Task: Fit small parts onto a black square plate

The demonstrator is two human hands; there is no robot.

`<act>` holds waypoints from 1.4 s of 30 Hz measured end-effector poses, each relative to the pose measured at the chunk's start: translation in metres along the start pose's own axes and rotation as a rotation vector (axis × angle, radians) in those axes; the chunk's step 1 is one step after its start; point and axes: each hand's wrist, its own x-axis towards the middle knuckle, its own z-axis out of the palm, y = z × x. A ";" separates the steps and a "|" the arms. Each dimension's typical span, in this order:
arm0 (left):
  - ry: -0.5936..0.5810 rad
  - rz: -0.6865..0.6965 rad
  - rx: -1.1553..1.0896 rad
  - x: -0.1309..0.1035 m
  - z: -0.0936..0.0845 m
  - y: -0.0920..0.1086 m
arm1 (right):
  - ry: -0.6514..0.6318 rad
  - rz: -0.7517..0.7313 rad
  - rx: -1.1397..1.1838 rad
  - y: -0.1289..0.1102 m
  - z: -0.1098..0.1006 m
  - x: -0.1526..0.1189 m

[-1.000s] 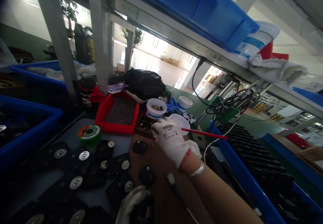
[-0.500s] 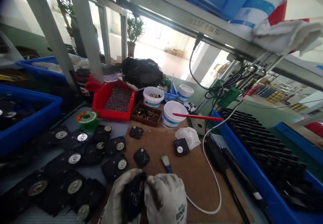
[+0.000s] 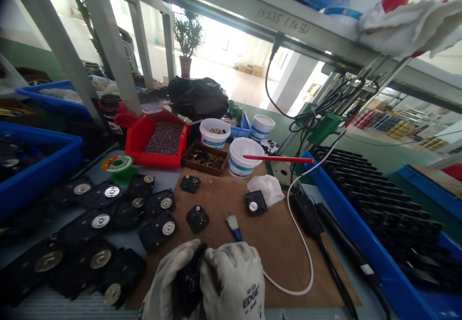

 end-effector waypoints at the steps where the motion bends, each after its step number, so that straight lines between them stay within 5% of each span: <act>1: -0.008 0.001 -0.013 -0.001 -0.001 -0.001 | -0.004 -0.003 -0.007 0.000 0.000 0.000; 16: 0.021 -0.236 -0.085 -0.003 -0.005 0.011 | -0.004 -0.138 -0.110 -0.013 -0.007 -0.003; 20: -0.001 -0.414 -0.285 -0.002 -0.010 0.016 | 0.044 0.234 0.080 -0.015 -0.005 -0.015; 24: -0.103 -0.429 -0.271 0.001 -0.019 0.012 | -0.002 0.599 0.503 -0.023 0.001 -0.025; 33: -0.358 -0.104 0.142 0.018 -0.037 -0.009 | -0.098 0.828 0.801 -0.019 0.013 -0.030; 42: -0.347 -0.066 0.211 0.019 -0.033 -0.005 | -0.168 0.914 0.861 -0.013 0.012 -0.028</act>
